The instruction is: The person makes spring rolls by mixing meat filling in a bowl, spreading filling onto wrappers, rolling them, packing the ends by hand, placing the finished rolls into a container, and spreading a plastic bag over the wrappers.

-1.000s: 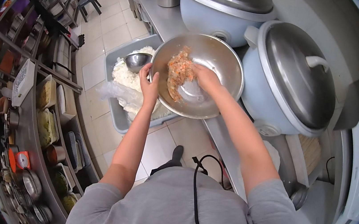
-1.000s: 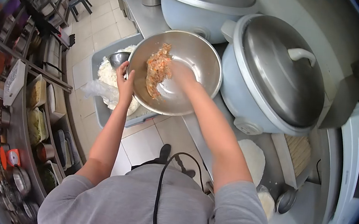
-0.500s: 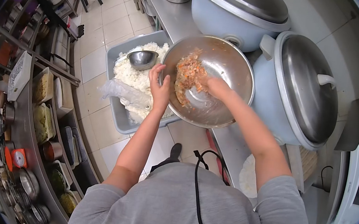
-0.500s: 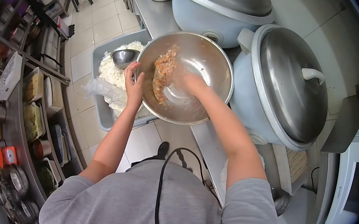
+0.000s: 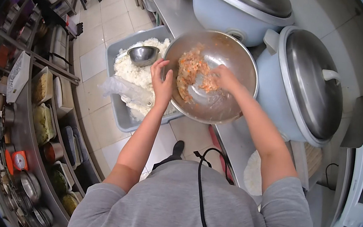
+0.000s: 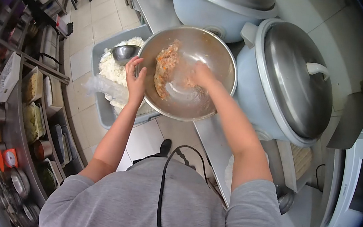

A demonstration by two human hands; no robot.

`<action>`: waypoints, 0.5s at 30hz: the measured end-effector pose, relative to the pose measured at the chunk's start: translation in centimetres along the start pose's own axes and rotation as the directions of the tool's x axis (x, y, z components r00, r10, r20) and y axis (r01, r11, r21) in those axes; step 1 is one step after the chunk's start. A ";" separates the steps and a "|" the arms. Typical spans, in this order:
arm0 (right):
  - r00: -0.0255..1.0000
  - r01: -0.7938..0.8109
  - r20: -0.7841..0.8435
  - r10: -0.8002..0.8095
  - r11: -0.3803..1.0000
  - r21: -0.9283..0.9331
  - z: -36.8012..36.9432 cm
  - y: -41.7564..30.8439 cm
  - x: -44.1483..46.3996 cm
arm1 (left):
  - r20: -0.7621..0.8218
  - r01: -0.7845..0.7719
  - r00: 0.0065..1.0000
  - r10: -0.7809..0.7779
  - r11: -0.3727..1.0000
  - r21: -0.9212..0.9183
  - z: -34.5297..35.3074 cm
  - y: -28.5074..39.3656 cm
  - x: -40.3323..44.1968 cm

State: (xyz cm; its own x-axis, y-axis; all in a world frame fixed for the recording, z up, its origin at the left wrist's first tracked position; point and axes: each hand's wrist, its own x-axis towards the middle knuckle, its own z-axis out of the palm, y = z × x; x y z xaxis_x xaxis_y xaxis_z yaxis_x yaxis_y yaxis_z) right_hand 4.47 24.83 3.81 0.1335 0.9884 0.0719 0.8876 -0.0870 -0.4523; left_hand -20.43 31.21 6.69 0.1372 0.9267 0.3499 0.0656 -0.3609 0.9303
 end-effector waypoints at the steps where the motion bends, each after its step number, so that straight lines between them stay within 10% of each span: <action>1: 1.000 -0.005 0.001 0.005 1.000 0.002 0.2 0.3 0.1 | 0.004 0.003 1.000 -0.003 1.000 0.001 0.0 0.1 -0.1; 3: 0.905 -0.332 0.318 0.281 0.936 0.117 0.2 0.3 0.4 | -0.001 0.014 1.000 -0.014 1.000 0.007 0.0 0.3 0.0; 7: 0.986 0.166 0.006 -0.168 0.979 0.122 0.0 -5.7 -2.7 | -0.011 0.019 1.000 -0.020 0.998 -0.056 0.1 -0.2 -0.1; 10: 0.839 -0.025 0.544 -0.031 0.995 0.095 2.1 -4.2 -2.3 | -0.007 -0.004 1.000 0.004 1.000 -0.021 0.1 0.0 0.1; 15: 0.911 -0.066 0.411 -0.032 0.973 0.222 1.8 -6.1 -1.1 | -0.005 0.030 1.000 -0.030 0.999 -0.041 0.2 -0.3 0.0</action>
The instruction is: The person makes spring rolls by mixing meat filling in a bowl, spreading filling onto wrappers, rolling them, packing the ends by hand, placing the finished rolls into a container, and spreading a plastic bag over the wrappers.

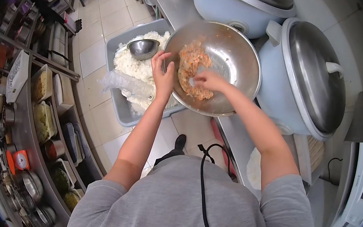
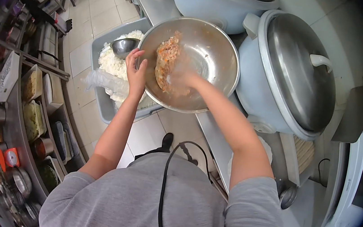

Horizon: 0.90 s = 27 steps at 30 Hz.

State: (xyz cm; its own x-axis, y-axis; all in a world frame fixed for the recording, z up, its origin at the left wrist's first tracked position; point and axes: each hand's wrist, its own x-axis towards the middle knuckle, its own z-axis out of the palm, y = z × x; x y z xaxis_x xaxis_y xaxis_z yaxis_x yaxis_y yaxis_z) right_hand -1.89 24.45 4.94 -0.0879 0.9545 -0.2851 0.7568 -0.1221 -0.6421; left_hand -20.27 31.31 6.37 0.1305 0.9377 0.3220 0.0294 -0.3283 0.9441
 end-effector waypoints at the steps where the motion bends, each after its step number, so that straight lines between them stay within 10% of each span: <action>1: 0.994 0.076 0.083 -0.066 0.989 -0.126 -0.2 -0.9 -0.2 | 0.002 0.000 1.000 0.000 1.000 0.001 0.0 0.0 0.1; 8: 0.962 0.024 0.260 0.086 0.919 -0.393 -1.0 -3.1 -5.4 | 0.004 -0.013 1.000 0.013 1.000 0.006 -0.1 0.3 0.1; 13: 0.904 -0.083 0.414 0.105 0.994 -0.072 -1.6 -3.8 -6.9 | 0.001 -0.025 1.000 0.025 0.999 0.021 -0.1 0.2 0.0; 19: 0.944 -0.078 0.330 -0.003 0.970 0.231 -3.3 -3.1 -6.4 | 0.001 -0.027 1.000 0.027 0.999 0.031 0.0 0.2 0.2; 27: 0.996 -0.093 0.027 0.091 0.989 0.114 1.5 0.0 -0.5 | 0.001 -0.026 1.000 0.026 1.000 0.013 -0.1 0.0 0.0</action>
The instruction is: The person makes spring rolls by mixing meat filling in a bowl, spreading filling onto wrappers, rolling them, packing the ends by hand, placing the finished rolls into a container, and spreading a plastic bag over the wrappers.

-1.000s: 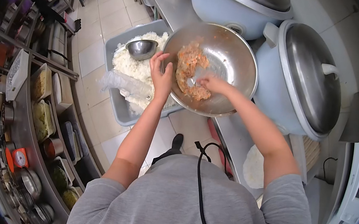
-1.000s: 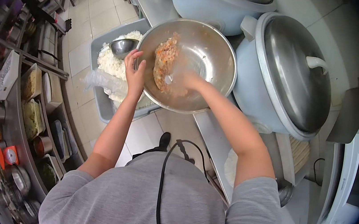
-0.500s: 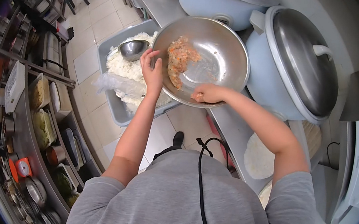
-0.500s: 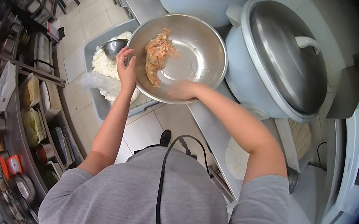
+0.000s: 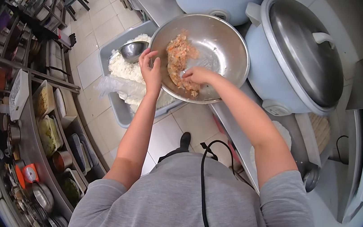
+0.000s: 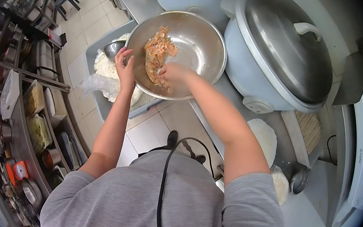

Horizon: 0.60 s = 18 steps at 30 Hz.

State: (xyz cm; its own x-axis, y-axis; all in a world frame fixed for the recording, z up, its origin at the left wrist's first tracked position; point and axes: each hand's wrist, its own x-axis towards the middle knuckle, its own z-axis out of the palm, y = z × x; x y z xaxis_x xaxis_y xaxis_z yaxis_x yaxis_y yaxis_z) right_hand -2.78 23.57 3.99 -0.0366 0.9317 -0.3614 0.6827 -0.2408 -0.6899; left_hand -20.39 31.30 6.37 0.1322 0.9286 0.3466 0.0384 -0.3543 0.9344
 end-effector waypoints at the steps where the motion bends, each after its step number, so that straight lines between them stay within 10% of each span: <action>1: 0.999 0.011 -0.045 -0.011 1.000 0.017 0.4 -0.4 0.4 | 0.004 -0.004 1.000 0.004 1.000 0.023 0.0 0.1 0.0; 7: 0.990 0.127 -0.019 -0.143 0.926 -0.354 2.0 -2.0 0.3 | 0.000 0.010 1.000 -0.010 1.000 0.000 0.1 0.1 0.1; 18: 0.986 0.006 0.165 0.020 0.988 -0.152 0.2 -1.3 -3.1 | -0.007 0.004 1.000 -0.004 1.000 0.000 0.2 -0.1 0.0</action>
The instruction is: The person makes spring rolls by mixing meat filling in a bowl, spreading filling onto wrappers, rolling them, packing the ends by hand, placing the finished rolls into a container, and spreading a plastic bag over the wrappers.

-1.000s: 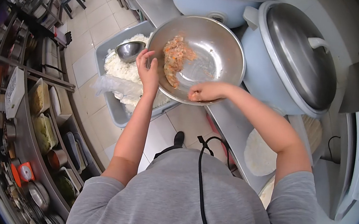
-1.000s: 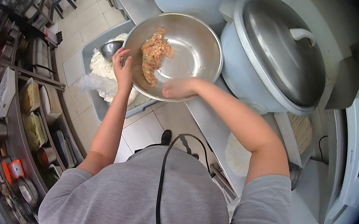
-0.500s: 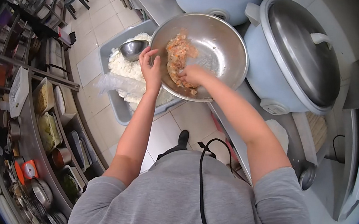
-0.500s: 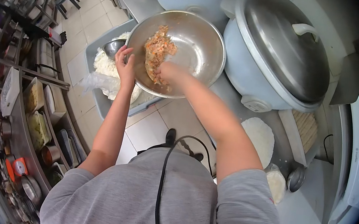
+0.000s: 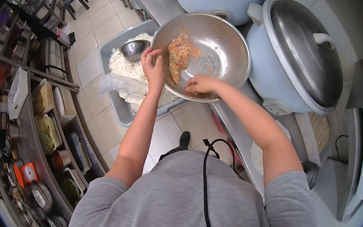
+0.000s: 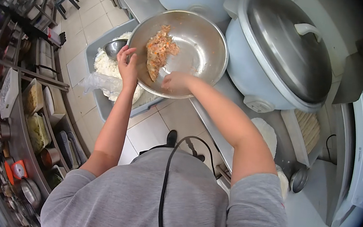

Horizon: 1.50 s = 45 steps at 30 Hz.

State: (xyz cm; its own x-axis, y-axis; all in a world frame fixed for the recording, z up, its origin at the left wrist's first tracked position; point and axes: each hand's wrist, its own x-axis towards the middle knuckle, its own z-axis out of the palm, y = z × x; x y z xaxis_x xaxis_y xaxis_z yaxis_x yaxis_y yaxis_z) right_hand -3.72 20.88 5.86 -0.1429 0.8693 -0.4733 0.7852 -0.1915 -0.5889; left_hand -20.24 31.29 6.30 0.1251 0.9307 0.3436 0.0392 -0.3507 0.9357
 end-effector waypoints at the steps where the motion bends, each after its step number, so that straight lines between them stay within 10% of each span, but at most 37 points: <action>1: 1.000 0.018 0.004 -0.018 0.999 0.050 0.4 -0.8 -0.7 | -0.002 0.000 1.000 0.000 1.000 -0.007 0.0 -0.1 0.0; 15: 0.986 0.164 -0.101 -0.132 0.875 0.456 -6.9 -3.3 -16.1 | 0.075 -0.203 0.978 0.192 0.962 0.184 -1.5 -2.9 1.5; 21: 0.795 -0.173 -0.410 0.446 0.816 0.552 1.0 5.8 -33.2 | 0.169 -0.375 0.920 0.352 0.919 0.124 1.5 7.8 -3.2; 24: 0.589 -0.200 -0.512 0.626 0.726 0.658 10.5 11.6 -35.5 | 0.506 -0.519 0.735 0.451 0.855 -0.008 6.8 12.5 -9.9; 26: 0.517 -0.193 -0.625 0.584 0.792 0.580 14.8 13.4 -35.7 | 0.725 -0.265 0.580 0.371 0.928 -0.263 11.3 12.4 -16.0; 31: 0.203 -0.377 -0.821 0.534 0.816 0.438 17.3 11.4 -39.5 | 0.904 -0.223 0.193 0.381 0.914 -0.338 18.9 10.4 -27.5; 40: 0.240 -0.653 -0.939 0.246 0.757 0.032 22.9 14.8 -35.6 | 0.887 -0.345 -0.005 0.462 0.832 -0.435 21.3 9.8 -33.0; 45: 0.188 -0.471 -0.900 0.394 0.840 0.269 21.6 13.7 -37.9 | 0.878 -0.348 -0.174 0.447 0.806 -0.479 21.5 8.8 -31.3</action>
State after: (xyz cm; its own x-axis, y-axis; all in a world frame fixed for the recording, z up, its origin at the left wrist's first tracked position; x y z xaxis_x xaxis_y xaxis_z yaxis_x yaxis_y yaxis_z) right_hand -0.56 -24.54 1.53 0.8245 0.4982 0.2683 0.5646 -0.6932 -0.4480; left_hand -2.51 -3.20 2.01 0.8657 -0.4097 0.2877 -0.4871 -0.5566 0.6730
